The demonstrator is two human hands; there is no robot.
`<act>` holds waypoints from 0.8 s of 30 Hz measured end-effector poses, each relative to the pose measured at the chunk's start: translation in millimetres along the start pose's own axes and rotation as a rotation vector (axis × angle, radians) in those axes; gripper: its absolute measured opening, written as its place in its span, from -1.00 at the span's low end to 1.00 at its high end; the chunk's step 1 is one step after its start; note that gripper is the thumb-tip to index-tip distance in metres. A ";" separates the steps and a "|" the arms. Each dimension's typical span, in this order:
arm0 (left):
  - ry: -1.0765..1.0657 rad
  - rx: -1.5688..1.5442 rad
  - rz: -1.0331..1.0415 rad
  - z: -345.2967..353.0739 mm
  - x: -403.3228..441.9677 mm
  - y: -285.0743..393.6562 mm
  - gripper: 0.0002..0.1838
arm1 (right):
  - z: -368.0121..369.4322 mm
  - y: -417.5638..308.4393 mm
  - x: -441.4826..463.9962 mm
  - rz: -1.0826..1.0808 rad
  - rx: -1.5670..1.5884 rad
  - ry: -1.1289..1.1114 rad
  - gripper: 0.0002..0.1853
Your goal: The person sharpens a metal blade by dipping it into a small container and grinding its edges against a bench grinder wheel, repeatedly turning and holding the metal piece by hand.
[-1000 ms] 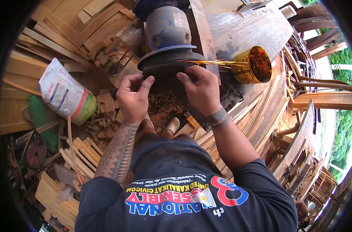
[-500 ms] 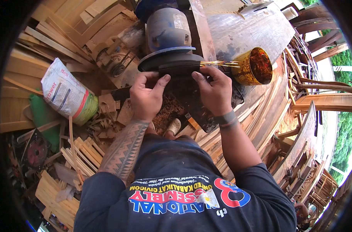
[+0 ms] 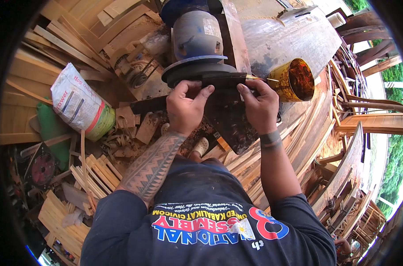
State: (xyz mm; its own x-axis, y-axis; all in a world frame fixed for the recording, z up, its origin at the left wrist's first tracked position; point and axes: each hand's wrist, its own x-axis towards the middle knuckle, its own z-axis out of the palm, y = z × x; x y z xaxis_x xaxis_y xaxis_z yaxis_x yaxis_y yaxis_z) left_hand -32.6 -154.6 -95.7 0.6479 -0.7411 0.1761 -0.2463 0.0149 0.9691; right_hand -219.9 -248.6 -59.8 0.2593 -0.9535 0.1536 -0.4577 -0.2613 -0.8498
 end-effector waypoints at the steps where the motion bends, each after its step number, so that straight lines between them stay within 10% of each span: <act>1: -0.006 -0.015 -0.013 -1.9 0.5 -1.5 -0.65 | 0.7 -1.4 -0.6 -0.003 -0.010 0.000 -0.69; 24: 0.023 -0.053 -0.081 -50.8 6.5 -6.7 -0.70 | 40.2 -21.1 -9.2 -0.053 -0.009 -0.046 -0.68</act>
State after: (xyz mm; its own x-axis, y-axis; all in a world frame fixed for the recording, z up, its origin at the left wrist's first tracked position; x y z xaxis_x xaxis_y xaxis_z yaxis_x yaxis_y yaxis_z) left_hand 9.8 -125.4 -92.3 0.6809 -0.7255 0.1005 -0.1547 -0.0083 0.9879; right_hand -178.3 -228.3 -63.6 0.3219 -0.9306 0.1744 -0.4499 -0.3124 -0.8367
